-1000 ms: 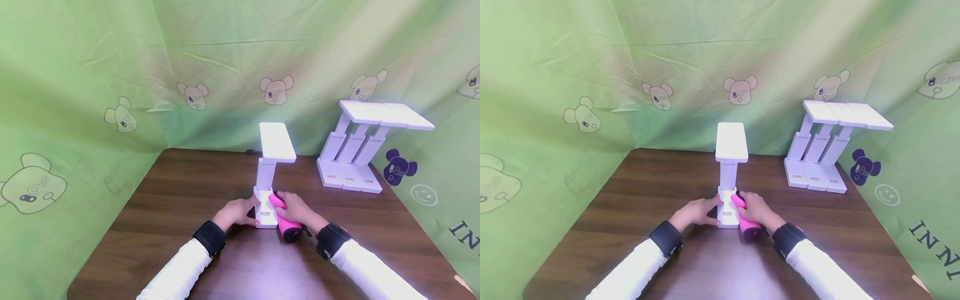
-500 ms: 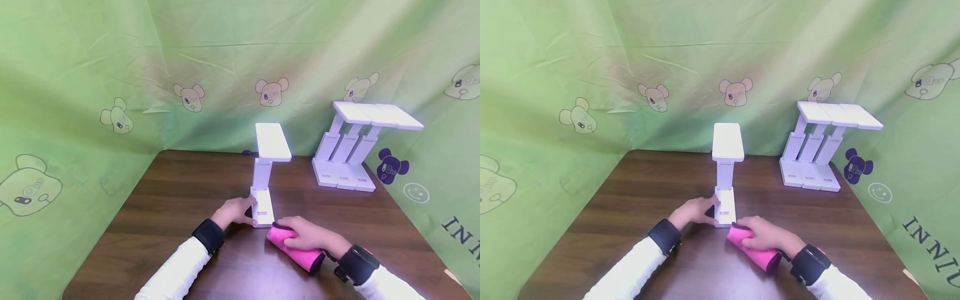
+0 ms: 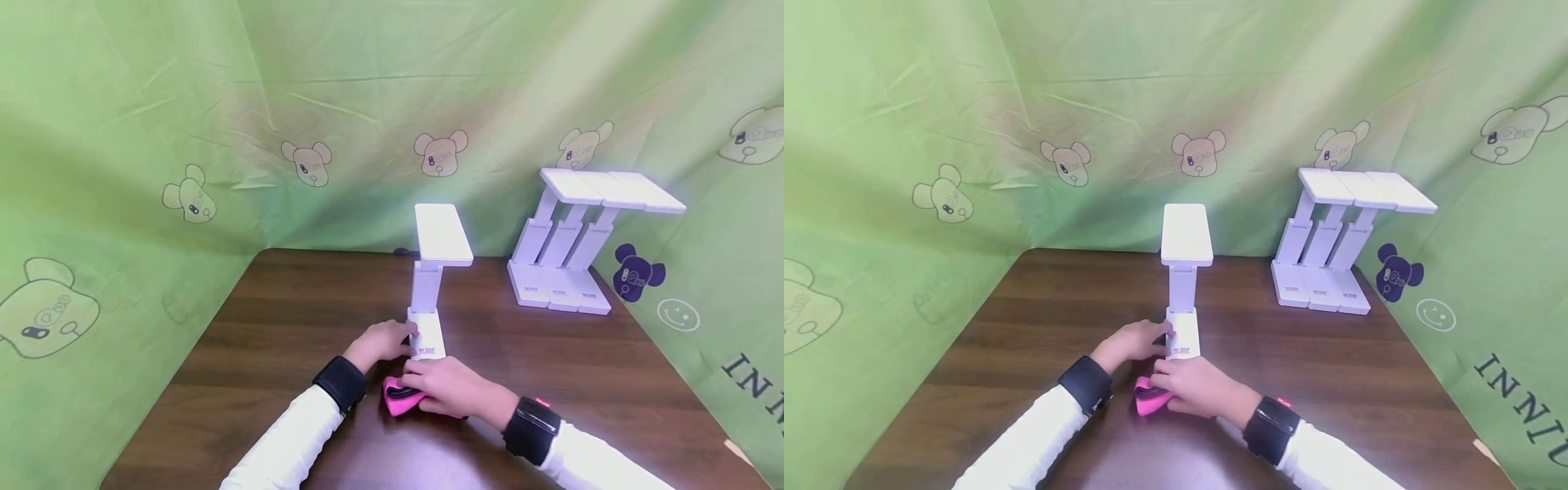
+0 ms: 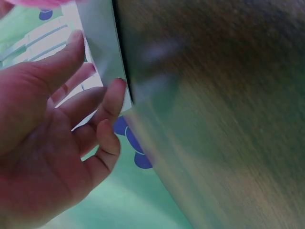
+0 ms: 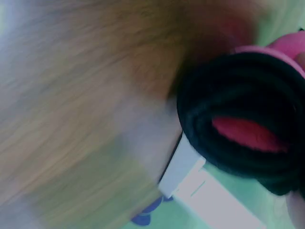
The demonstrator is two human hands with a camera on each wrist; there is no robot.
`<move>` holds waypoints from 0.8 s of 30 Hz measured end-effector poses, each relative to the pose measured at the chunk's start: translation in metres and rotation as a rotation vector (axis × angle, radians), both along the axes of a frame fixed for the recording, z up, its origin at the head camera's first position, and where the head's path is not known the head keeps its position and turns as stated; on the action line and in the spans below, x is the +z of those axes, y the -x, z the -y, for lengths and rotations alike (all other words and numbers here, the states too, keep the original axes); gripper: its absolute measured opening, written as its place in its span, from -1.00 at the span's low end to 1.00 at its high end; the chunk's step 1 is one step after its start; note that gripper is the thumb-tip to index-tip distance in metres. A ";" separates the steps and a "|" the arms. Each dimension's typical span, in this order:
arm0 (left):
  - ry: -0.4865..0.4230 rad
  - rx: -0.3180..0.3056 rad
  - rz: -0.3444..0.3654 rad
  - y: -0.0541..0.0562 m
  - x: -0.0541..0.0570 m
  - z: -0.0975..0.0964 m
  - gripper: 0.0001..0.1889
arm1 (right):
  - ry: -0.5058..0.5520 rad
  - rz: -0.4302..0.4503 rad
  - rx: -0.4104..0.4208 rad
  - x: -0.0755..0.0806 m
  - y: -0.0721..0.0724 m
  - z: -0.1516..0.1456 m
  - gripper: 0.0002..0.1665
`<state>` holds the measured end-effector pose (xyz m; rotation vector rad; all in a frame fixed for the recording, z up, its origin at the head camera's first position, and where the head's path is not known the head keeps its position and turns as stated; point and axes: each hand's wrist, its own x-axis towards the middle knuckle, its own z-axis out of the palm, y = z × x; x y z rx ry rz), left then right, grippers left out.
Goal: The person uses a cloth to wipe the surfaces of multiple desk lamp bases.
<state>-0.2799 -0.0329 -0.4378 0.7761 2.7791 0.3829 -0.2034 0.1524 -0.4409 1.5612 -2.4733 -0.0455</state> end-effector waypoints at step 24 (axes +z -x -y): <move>0.037 0.002 -0.002 0.004 0.006 -0.005 -0.61 | 0.102 0.030 -0.346 -0.012 0.007 -0.093 -0.52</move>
